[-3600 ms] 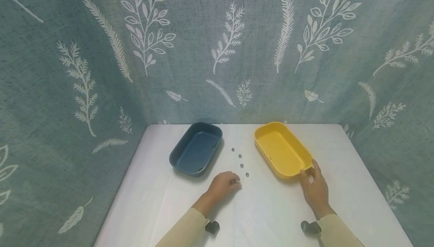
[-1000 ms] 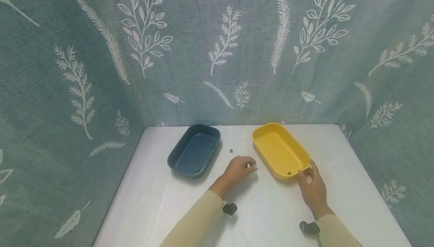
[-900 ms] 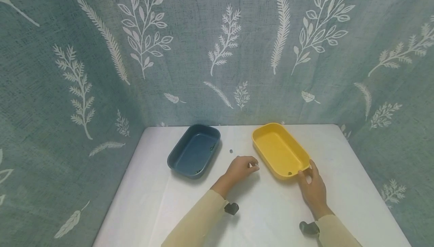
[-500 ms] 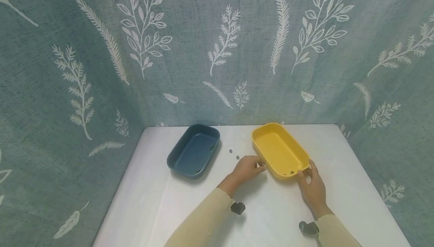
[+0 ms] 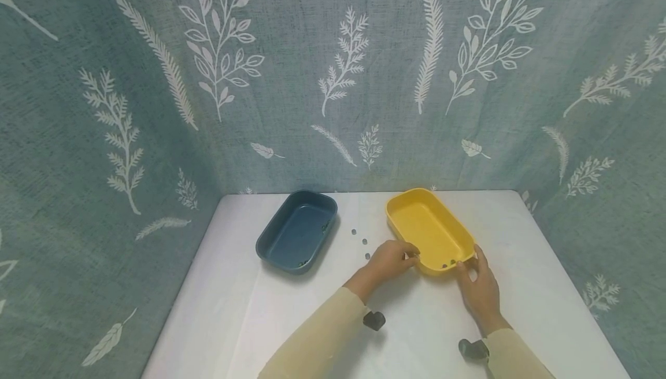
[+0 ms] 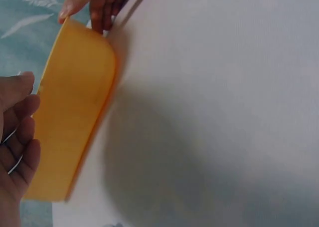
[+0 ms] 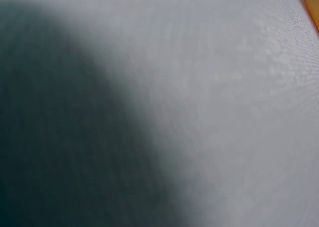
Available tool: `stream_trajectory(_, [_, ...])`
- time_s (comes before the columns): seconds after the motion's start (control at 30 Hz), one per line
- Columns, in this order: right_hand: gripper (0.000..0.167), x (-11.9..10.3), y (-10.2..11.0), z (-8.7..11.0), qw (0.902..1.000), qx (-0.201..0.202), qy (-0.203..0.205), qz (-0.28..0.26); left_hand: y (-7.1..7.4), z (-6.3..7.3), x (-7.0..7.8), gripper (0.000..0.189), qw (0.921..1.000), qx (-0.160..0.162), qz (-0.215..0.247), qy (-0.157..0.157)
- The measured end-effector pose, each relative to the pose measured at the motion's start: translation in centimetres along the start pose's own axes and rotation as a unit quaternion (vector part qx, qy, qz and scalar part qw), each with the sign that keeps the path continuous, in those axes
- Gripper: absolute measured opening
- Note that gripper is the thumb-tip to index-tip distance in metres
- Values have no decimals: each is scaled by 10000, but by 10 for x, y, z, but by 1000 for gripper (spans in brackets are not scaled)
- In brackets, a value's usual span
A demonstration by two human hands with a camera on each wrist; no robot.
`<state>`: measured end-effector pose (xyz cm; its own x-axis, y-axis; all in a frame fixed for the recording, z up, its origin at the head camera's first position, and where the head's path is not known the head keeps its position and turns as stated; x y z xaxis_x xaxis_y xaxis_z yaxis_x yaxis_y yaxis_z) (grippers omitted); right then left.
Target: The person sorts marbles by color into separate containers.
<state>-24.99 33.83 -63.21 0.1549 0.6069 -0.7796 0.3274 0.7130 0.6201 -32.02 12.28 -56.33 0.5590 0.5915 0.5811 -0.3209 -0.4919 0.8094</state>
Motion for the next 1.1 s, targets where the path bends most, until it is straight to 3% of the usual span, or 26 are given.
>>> stream_trajectory(0.4, [73, 2, -1, 0, 10000, -36, -49, -35, -12, -7, 10, 23, 9996, -18, -186, -235])
stream_trajectory(0.83, [71, 5, -2, 0, 10000, 17, 22, -52, -15, -8, 13, 23, 9989, -13, -436, -154])
stream_trajectory(1.1, [72, 2, 1, -1, 10000, 39, -41, -17, -15, -6, 14, 21, 9992, -66, -358, -146])
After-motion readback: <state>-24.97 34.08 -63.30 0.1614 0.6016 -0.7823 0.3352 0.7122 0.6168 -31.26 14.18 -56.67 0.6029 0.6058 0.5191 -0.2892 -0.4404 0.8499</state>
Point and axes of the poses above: each hand's wrist, its own z-axis away from the middle knuckle, its own y-axis out of the back of the hand, x = y × z, the point moved 7 cm from there along -z, towards the middle knuckle, and after that the axes turned 2 degrees about -y, right-handed, at the moved point
